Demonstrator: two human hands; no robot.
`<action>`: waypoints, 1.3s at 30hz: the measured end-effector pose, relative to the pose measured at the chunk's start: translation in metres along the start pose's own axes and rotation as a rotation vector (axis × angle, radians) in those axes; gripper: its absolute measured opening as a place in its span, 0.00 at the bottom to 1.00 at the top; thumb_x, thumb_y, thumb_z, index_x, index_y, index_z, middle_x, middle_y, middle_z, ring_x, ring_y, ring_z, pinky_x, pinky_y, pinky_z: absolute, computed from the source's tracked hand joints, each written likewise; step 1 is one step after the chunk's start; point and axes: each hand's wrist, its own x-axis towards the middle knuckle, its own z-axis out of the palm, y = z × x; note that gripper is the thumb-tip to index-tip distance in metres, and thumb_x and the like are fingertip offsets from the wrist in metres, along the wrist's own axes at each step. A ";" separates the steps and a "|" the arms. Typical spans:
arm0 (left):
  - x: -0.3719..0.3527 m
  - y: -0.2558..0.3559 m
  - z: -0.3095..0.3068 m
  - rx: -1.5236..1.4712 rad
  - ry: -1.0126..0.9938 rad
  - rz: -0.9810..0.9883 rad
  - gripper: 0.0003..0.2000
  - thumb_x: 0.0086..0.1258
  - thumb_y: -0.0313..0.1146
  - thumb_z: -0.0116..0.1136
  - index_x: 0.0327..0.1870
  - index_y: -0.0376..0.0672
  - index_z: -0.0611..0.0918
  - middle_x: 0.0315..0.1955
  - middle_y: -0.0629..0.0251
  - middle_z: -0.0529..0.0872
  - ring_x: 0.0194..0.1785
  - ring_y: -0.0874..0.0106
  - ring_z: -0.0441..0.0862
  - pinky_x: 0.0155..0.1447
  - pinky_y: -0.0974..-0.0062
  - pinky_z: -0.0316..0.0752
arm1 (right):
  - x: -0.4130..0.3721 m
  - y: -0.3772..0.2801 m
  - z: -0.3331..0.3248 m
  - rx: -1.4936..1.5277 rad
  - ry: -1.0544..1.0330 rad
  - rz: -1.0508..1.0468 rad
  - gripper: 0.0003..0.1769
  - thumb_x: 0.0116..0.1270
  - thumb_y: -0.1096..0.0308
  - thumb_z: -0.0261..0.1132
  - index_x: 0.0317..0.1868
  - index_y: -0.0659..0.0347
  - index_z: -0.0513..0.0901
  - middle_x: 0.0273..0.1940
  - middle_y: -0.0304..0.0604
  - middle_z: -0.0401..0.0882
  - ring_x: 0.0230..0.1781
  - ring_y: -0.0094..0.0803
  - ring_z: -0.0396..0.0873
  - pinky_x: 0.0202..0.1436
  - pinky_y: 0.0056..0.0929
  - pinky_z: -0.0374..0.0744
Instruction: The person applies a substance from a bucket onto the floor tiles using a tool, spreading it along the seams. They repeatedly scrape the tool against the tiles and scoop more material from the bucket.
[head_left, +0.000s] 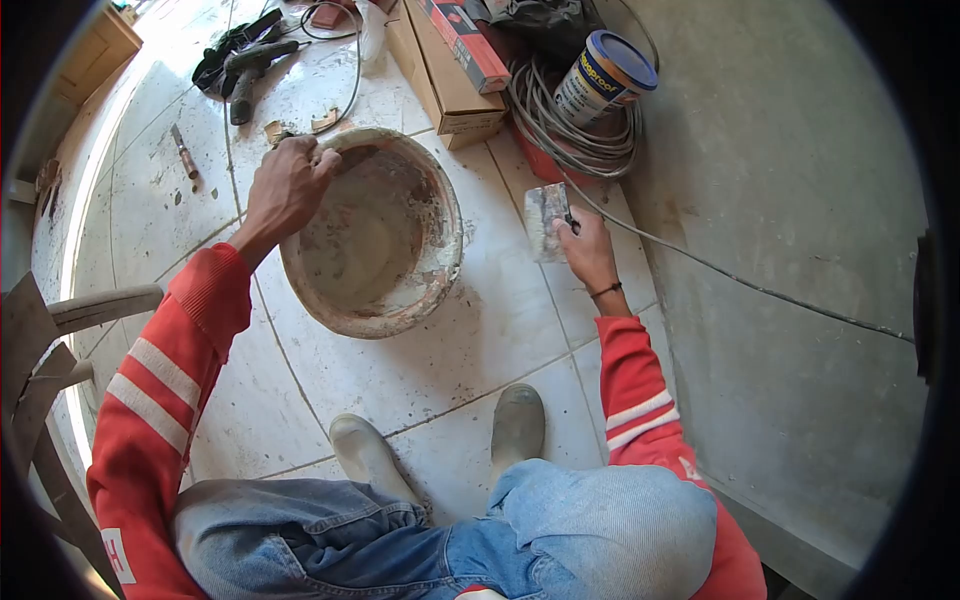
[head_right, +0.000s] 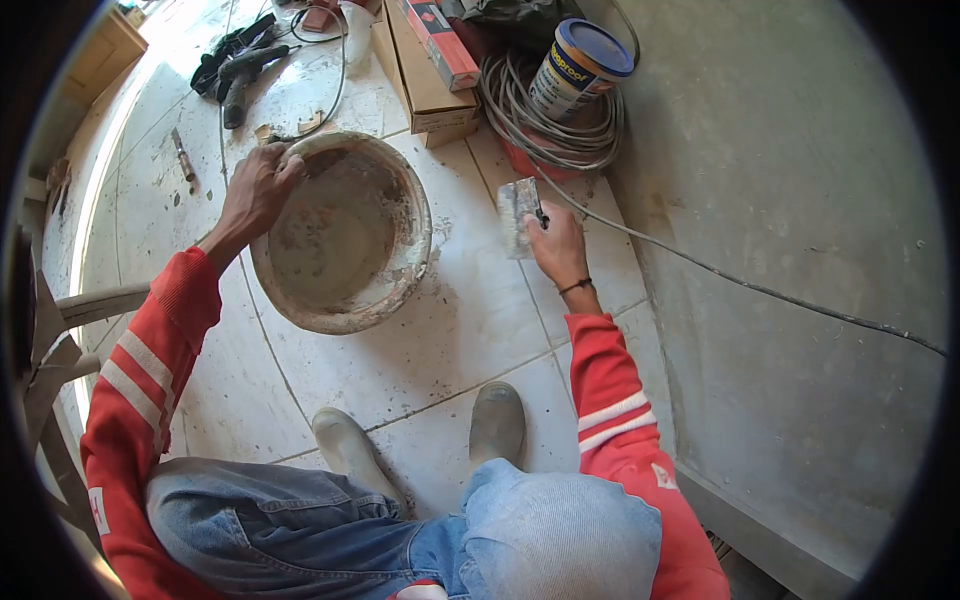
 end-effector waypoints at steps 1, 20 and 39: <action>0.001 -0.002 0.000 -0.011 0.015 0.002 0.23 0.74 0.48 0.56 0.40 0.30 0.86 0.34 0.38 0.87 0.42 0.42 0.86 0.51 0.49 0.77 | 0.004 -0.002 -0.003 -0.382 0.062 -0.029 0.10 0.71 0.63 0.62 0.40 0.61 0.84 0.37 0.58 0.88 0.39 0.55 0.87 0.43 0.51 0.81; 0.017 -0.002 -0.005 0.020 -0.042 0.018 0.22 0.74 0.46 0.56 0.45 0.31 0.87 0.33 0.39 0.87 0.41 0.45 0.87 0.51 0.51 0.77 | 0.041 0.037 0.072 -0.706 0.136 -0.259 0.08 0.72 0.69 0.56 0.42 0.56 0.83 0.36 0.50 0.87 0.37 0.52 0.88 0.38 0.53 0.86; -0.003 0.015 -0.007 0.037 0.004 0.131 0.21 0.76 0.48 0.58 0.37 0.34 0.83 0.31 0.42 0.85 0.41 0.43 0.85 0.48 0.46 0.78 | -0.074 -0.021 0.082 -0.445 -0.010 -0.266 0.08 0.70 0.68 0.61 0.39 0.63 0.84 0.33 0.55 0.86 0.35 0.56 0.85 0.41 0.55 0.81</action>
